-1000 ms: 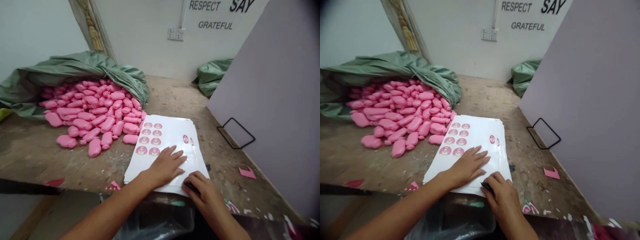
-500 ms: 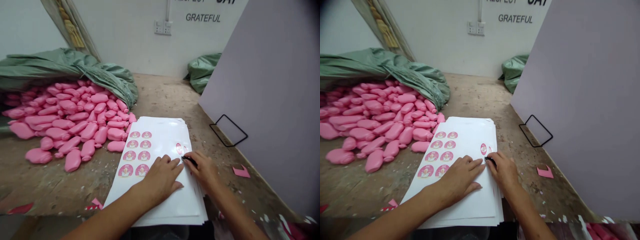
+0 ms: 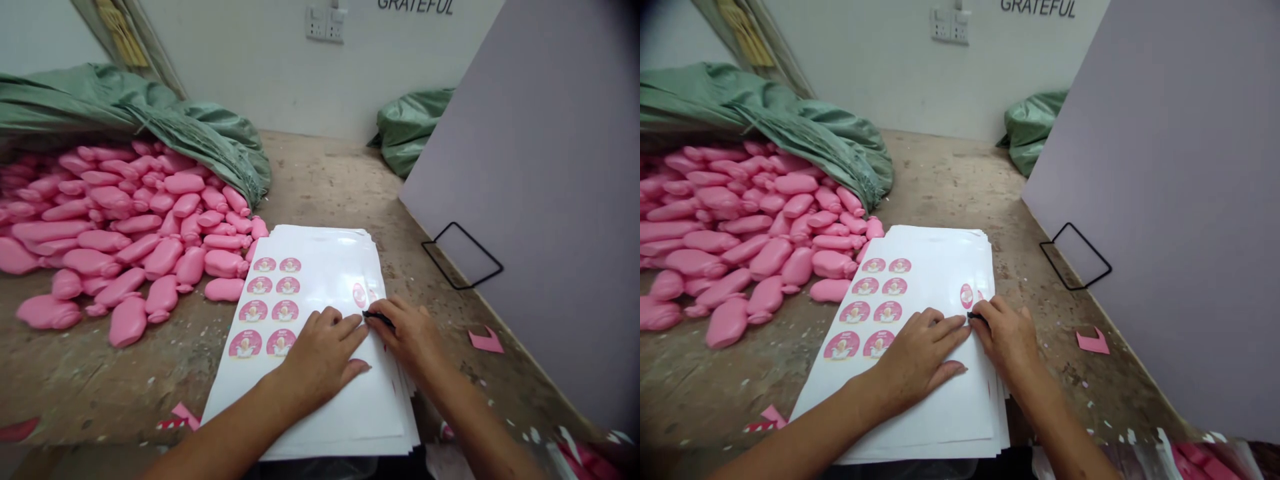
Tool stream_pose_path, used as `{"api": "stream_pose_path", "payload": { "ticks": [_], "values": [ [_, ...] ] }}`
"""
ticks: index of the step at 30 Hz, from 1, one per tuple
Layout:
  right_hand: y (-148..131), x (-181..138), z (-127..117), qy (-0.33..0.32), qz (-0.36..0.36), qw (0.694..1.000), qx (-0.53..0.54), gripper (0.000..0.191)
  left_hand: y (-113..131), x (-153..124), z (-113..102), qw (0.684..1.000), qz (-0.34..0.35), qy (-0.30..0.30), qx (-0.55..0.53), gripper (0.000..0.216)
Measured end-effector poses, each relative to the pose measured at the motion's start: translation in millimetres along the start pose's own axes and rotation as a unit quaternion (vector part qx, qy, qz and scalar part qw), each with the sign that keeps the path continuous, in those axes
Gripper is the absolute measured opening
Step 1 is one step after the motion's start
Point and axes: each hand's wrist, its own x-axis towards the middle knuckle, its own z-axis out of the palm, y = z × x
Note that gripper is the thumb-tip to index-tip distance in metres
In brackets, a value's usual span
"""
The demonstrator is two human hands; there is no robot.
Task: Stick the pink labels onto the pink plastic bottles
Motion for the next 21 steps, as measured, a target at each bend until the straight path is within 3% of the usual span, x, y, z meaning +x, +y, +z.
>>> {"api": "stream_pose_path", "payload": {
  "ticks": [9,12,17,21],
  "values": [
    [4.9,5.8,4.3,-0.006,-0.012,1.0,0.015,0.013,-0.8,-0.9,0.0,1.0,-0.001,0.008,-0.021,0.046],
    [2.4,3.5,10.2,0.007,0.016,0.995,0.097,0.019,-1.3,-0.3,-1.2,0.999,-0.002,0.008,-0.035,0.045],
    [11.7,9.1,10.8,0.04,0.076,0.962,0.261,0.021,-3.7,-0.3,0.8,0.998,-0.013,0.004,-0.055,0.044],
    [21.7,14.5,-8.0,0.13,0.133,0.921,0.342,0.034,-7.8,-0.2,-1.3,0.993,-0.019,-0.002,-0.12,0.042]
  ]
}}
